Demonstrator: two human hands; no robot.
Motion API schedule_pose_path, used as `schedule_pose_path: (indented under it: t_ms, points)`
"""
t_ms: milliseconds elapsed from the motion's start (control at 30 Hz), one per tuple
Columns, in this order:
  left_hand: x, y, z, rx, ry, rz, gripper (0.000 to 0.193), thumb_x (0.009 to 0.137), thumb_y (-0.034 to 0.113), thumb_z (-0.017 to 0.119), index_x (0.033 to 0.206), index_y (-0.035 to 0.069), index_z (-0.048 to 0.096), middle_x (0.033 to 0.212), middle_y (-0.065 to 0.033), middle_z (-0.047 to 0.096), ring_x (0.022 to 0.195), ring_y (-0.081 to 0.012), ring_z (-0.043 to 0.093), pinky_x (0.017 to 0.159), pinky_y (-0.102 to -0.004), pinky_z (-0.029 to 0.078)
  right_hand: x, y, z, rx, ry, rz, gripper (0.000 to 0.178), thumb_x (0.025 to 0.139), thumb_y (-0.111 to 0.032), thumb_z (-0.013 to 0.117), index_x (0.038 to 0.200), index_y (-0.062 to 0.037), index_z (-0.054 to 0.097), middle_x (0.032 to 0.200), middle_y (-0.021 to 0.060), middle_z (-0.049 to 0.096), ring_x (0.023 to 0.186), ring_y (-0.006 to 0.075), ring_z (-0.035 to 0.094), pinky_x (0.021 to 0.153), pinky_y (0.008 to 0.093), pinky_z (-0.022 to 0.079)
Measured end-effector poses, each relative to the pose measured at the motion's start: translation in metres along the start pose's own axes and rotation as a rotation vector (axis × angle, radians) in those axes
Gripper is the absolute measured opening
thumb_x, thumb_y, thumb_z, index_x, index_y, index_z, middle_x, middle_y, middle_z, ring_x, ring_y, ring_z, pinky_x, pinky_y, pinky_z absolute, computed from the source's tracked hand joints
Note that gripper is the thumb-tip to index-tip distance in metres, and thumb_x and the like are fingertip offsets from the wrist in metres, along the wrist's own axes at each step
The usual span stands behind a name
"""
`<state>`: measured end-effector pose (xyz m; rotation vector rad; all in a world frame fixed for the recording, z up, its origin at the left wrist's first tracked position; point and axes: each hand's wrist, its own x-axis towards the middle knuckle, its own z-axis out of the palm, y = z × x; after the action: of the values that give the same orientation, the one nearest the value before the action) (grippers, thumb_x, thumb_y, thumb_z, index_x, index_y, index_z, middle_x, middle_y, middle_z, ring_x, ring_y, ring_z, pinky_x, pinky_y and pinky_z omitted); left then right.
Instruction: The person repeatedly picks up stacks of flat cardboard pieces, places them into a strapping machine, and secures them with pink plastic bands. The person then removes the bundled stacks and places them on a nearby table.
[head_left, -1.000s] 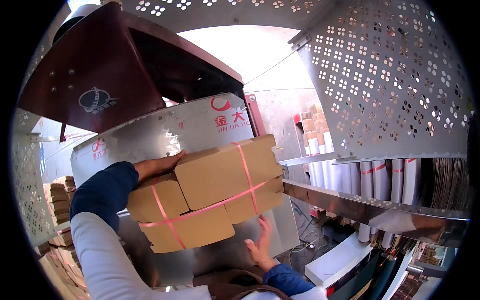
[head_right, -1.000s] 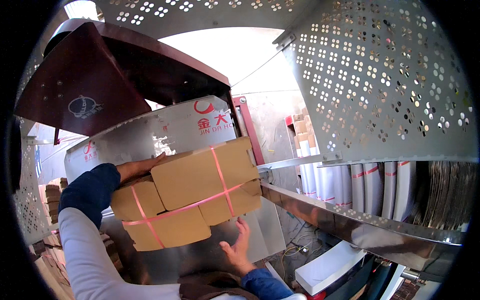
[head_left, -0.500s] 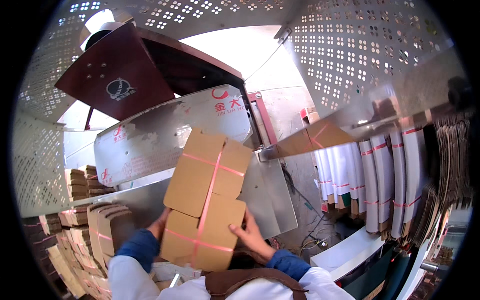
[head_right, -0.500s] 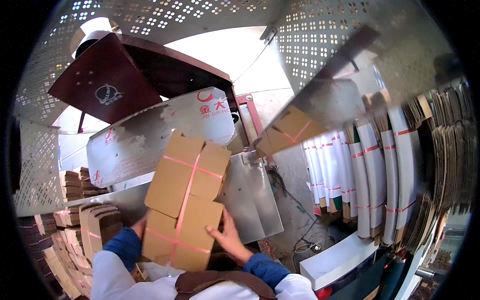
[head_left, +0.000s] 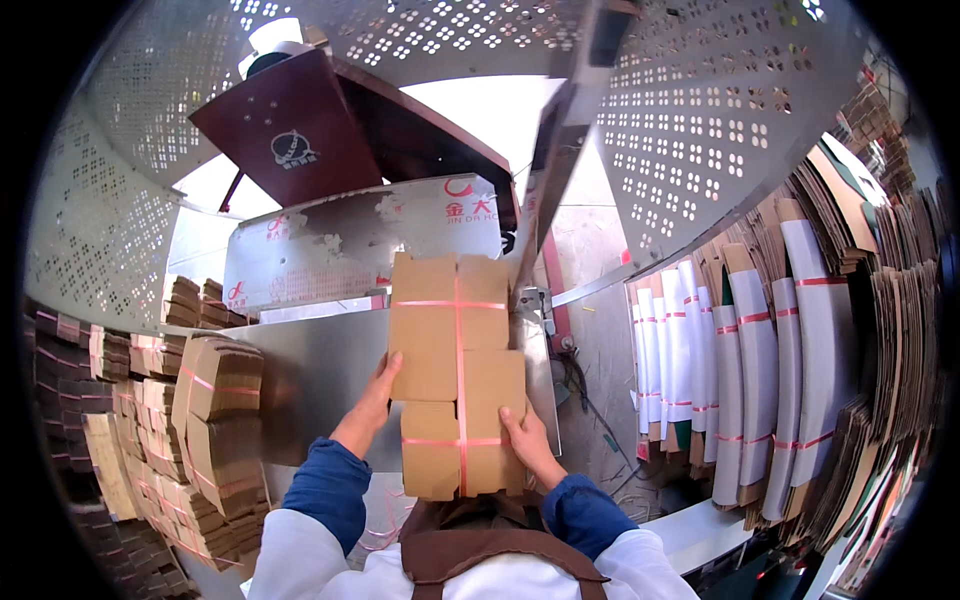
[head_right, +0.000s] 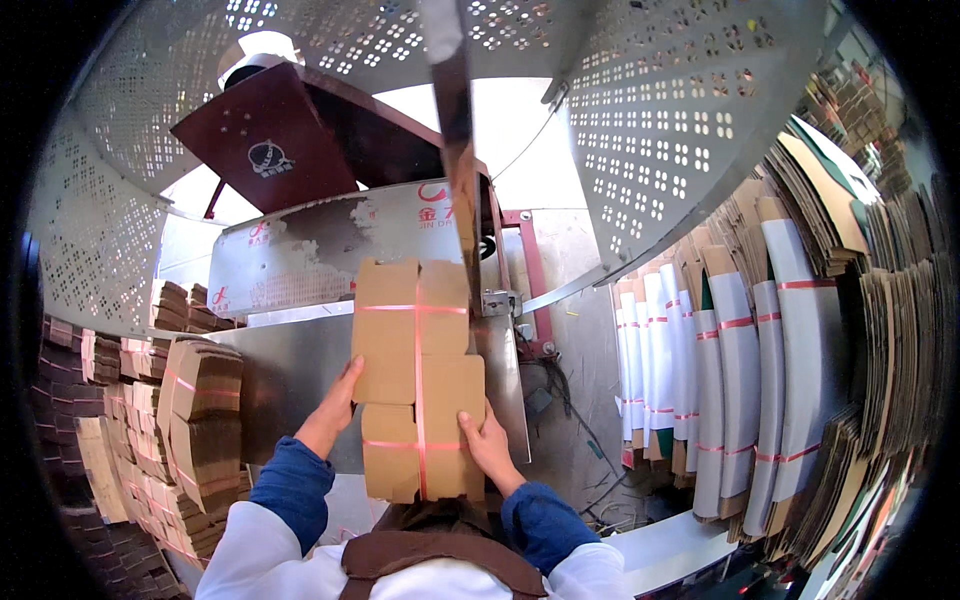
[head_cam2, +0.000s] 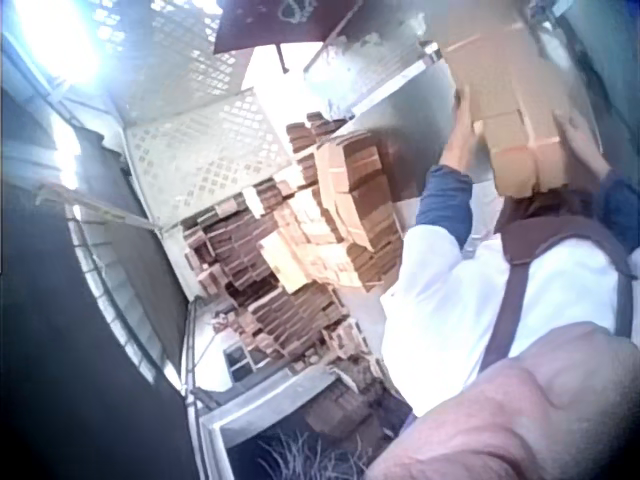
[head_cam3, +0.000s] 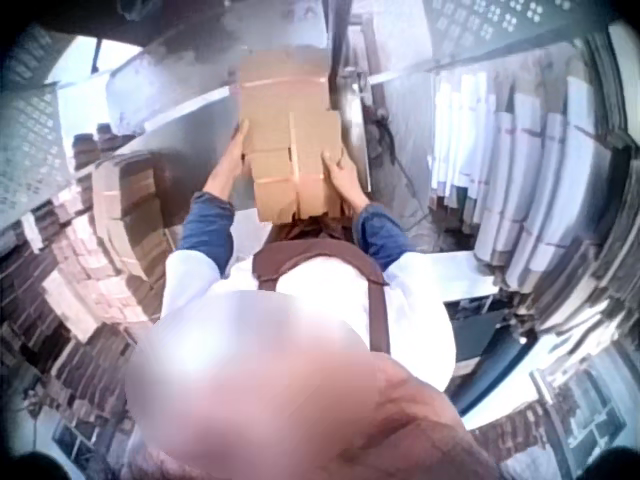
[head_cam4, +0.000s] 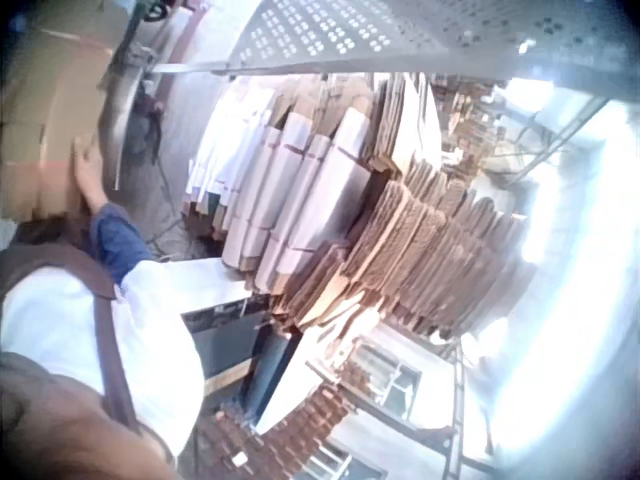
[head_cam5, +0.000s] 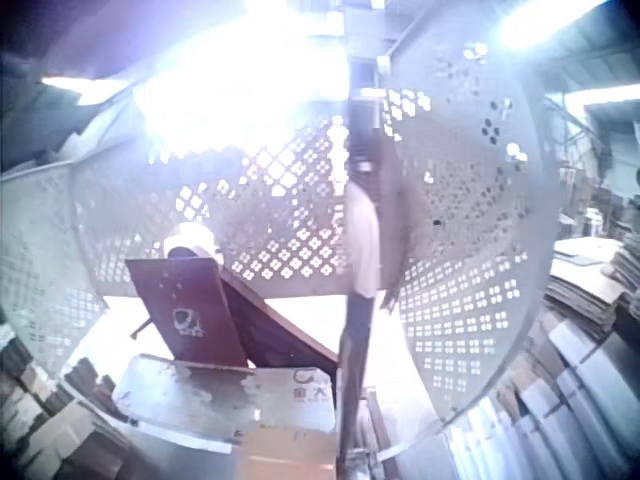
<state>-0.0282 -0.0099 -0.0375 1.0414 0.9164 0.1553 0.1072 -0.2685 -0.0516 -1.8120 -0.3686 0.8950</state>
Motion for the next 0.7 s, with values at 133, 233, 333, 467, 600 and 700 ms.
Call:
schedule_pose_path:
  t_ms: [133, 233, 333, 467, 600, 700]
  points:
    - [0.043, 0.017, 0.007, -0.033, -0.07, 0.017, 0.071, 0.096, 0.049, 0.049, 0.146, 0.001, 0.031, 0.145, -0.0107, 0.041, 0.133, -0.0204, 0.038, 0.111, -0.0341, 0.029, 0.055, -0.031, -0.017, -0.141, 0.04, -0.095, 0.064, 0.091, -0.044, 0.056, 0.137, -0.0016, 0.042, 0.121, 0.0246, 0.059, 0.115, 0.0393, 0.056, 0.095, 0.0422, 0.044]
    - [0.073, 0.018, 0.004, -0.006, -0.078, 0.046, 0.069, 0.097, 0.049, 0.047, 0.145, 0.002, 0.033, 0.145, -0.0104, 0.042, 0.133, -0.02, 0.038, 0.11, -0.0345, 0.03, 0.087, -0.042, -0.027, -0.206, 0.03, -0.127, 0.064, 0.091, -0.046, 0.055, 0.136, -0.002, 0.043, 0.12, 0.0246, 0.06, 0.113, 0.0388, 0.057, 0.094, 0.0426, 0.045]
    - [0.067, 0.02, -0.002, 0.047, -0.162, 0.051, 0.07, 0.098, 0.053, 0.043, 0.146, 0.003, 0.033, 0.146, -0.0096, 0.041, 0.135, -0.0195, 0.036, 0.111, -0.0346, 0.029, 0.091, -0.042, -0.022, -0.299, -0.028, -0.085, 0.063, 0.092, -0.048, 0.052, 0.132, -0.0007, 0.047, 0.118, 0.0266, 0.06, 0.111, 0.0384, 0.059, 0.093, 0.0429, 0.045]
    - [0.02, 0.073, 0.023, 0.28, -0.155, 0.182, 0.082, 0.094, 0.06, 0.043, 0.149, 0.002, 0.024, 0.151, -0.0134, 0.032, 0.141, -0.0238, 0.028, 0.116, -0.0348, 0.02, 0.09, -0.024, -0.036, -0.186, 0.13, -0.178, 0.064, 0.092, -0.036, 0.058, 0.139, 0.004, 0.038, 0.137, 0.0249, 0.047, 0.125, 0.0354, 0.048, 0.104, 0.04, 0.038]
    - [-0.001, 0.037, -0.084, 0.634, 0.143, 0.38, 0.092, 0.086, 0.062, 0.055, 0.147, 0.0, 0.026, 0.151, -0.0215, 0.029, 0.141, -0.0349, 0.025, 0.116, -0.04, 0.018, 0.024, -0.086, 0.006, -0.368, 0.308, -0.424, 0.054, 0.092, -0.02, 0.059, 0.137, 0.0038, 0.04, 0.135, 0.0211, 0.049, 0.123, 0.0295, 0.049, 0.102, 0.0395, 0.039]
    - [-0.084, 0.038, -0.232, 1.087, 0.343, 0.598, 0.093, 0.078, 0.055, 0.067, 0.143, 0.0, 0.033, 0.149, -0.0243, 0.032, 0.139, -0.0387, 0.028, 0.114, -0.0451, 0.023, -0.041, -0.108, 0.095, -0.105, 0.023, -0.298, 0.05, 0.093, -0.018, 0.058, 0.136, 0.0021, 0.043, 0.133, 0.0189, 0.051, 0.12, 0.0246, 0.052, 0.1, 0.0348, 0.041]
